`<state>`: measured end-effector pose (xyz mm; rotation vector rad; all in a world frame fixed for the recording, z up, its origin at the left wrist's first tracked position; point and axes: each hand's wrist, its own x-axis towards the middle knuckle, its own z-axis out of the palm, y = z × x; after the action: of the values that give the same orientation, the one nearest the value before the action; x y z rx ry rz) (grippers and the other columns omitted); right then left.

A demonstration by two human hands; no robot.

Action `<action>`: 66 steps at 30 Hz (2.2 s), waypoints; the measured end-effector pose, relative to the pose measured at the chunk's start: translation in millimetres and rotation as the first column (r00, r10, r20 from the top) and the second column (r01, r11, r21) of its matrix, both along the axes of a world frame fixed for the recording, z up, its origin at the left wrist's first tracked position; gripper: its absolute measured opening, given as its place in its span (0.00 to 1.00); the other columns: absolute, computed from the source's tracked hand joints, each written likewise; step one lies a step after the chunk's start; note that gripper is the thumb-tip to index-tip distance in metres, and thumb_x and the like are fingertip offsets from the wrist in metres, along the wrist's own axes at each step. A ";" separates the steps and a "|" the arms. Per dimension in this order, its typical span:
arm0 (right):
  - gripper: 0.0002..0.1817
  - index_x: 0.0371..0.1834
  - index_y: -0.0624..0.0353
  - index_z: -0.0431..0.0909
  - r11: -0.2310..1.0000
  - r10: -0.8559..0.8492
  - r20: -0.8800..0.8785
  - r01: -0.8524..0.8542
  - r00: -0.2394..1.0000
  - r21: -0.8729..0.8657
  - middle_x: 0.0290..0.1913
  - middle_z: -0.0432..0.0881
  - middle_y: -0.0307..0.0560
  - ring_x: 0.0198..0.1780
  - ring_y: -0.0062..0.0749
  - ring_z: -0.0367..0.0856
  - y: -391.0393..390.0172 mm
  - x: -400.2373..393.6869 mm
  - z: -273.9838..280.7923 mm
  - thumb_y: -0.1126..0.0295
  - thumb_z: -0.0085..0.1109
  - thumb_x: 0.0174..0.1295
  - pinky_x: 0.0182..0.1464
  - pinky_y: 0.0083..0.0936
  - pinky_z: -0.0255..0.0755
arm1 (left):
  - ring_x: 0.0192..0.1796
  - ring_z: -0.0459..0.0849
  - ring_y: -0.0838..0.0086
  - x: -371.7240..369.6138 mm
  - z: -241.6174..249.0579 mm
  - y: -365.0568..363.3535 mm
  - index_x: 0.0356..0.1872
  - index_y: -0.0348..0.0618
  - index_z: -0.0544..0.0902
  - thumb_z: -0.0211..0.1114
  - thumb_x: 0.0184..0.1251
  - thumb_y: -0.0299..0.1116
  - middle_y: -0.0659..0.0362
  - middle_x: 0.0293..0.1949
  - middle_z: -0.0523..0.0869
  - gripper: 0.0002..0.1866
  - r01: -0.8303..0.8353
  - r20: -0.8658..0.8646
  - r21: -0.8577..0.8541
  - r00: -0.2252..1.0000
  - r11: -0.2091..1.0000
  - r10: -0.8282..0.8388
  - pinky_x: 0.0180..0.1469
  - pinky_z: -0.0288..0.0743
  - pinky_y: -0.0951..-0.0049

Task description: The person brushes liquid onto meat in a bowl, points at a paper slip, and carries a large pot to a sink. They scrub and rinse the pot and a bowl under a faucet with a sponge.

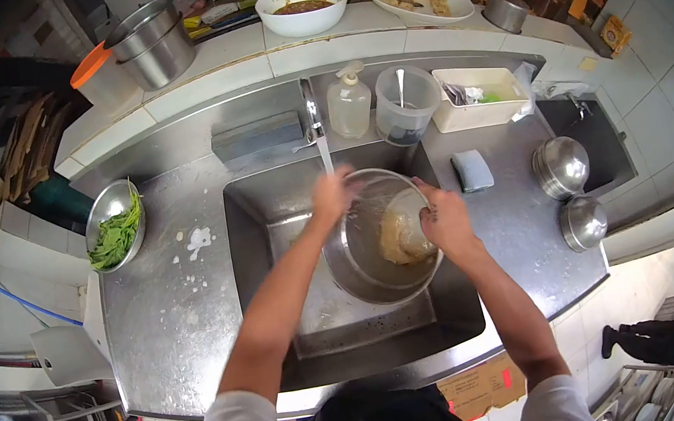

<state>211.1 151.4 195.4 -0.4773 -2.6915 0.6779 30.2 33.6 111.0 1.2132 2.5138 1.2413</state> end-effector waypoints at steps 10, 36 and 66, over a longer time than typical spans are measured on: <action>0.26 0.49 0.61 0.71 0.983 -0.172 -0.356 0.134 0.919 -0.128 0.40 0.76 0.63 0.37 0.51 0.77 -30.4 10.8 -27.0 0.84 0.48 0.40 0.36 0.29 0.71 | 0.46 0.76 0.64 60.9 -95.6 -87.4 0.43 0.37 0.77 0.55 0.52 0.25 0.55 0.40 0.81 0.15 -0.399 0.890 0.092 0.443 0.912 0.104 0.50 0.67 0.67; 0.14 0.42 0.65 0.64 -0.402 -0.548 0.511 0.327 0.662 -0.855 0.35 0.71 0.52 0.33 0.37 0.75 -114.4 18.1 -187.6 0.81 0.40 0.50 0.29 0.36 0.78 | 0.51 0.73 0.55 46.8 -31.8 -68.0 0.56 0.43 0.65 0.53 0.49 0.24 0.44 0.49 0.74 0.28 -0.339 0.138 0.060 0.934 0.939 0.329 0.52 0.67 0.64; 0.19 0.45 0.68 0.71 0.907 0.392 0.735 -0.366 0.553 -0.209 0.31 0.78 0.62 0.36 0.47 0.80 -27.0 -133.0 -37.9 0.78 0.45 0.47 0.27 0.34 0.76 | 0.55 0.68 0.55 48.6 -80.6 -169.4 0.59 0.42 0.59 0.50 0.60 0.55 0.51 0.53 0.70 0.33 -0.206 0.970 -0.158 0.152 0.966 0.192 0.47 0.68 0.44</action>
<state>78.2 124.4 157.5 -0.1863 -3.6880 0.7476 78.8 -135.8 30.4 -0.1575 1.5610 1.3811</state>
